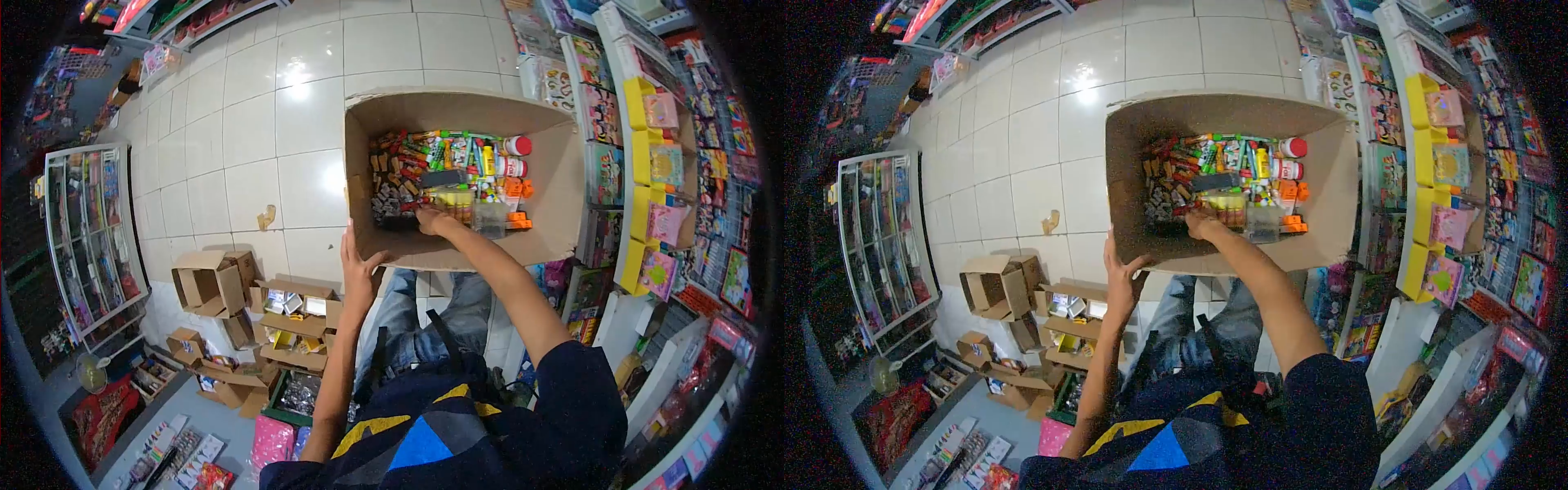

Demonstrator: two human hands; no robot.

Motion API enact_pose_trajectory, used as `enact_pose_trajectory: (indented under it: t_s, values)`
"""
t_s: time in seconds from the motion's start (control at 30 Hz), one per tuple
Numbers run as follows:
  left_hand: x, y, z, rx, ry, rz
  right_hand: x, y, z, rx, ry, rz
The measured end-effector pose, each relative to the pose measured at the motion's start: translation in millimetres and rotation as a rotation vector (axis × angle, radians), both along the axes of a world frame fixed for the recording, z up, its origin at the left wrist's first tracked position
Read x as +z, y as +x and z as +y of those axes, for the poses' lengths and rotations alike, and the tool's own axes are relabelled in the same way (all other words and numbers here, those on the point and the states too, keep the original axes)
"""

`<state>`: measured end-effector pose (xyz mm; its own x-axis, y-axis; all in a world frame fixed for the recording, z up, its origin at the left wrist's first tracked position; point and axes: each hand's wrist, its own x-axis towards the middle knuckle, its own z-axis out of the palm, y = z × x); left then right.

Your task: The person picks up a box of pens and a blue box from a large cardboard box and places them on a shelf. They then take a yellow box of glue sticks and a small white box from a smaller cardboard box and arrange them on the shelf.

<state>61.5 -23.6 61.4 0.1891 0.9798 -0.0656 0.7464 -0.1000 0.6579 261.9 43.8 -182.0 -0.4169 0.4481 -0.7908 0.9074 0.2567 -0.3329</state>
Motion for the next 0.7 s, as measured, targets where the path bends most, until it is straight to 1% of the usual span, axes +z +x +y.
enact_pose_trajectory:
  t_s: [0.03,0.13,0.23,0.27,0.47,0.5,0.53,0.6,0.67,0.7]
  values:
    - [-1,-1,1,-0.014,0.027,0.032,9,-4,2,0.106,0.085,-0.042]
    - [0,-2,2,-0.018,0.024,0.04,36,-16,3,0.153,0.109,-0.145]
    - [1,1,4,-0.003,0.042,0.02,9,-12,-22,0.221,0.505,-0.076]
    - [0,1,4,-0.001,0.04,0.018,3,-10,-19,0.176,0.443,-0.049]
    - [2,-1,3,-0.025,0.037,0.017,31,-5,-1,-0.108,0.036,0.119]
    - [2,-2,3,-0.033,0.039,0.027,37,-3,3,-0.145,0.038,0.151]
    - [1,-3,3,-0.04,0.038,0.038,47,-3,6,-0.159,0.092,0.189]
    - [-1,-3,1,-0.037,0.043,0.032,65,-1,14,-0.161,0.329,0.265]
    - [-3,-3,0,-0.027,0.054,0.013,69,1,17,-0.156,0.457,0.28]
    - [-3,-3,0,-0.02,0.06,-0.001,64,2,18,-0.149,0.402,0.256]
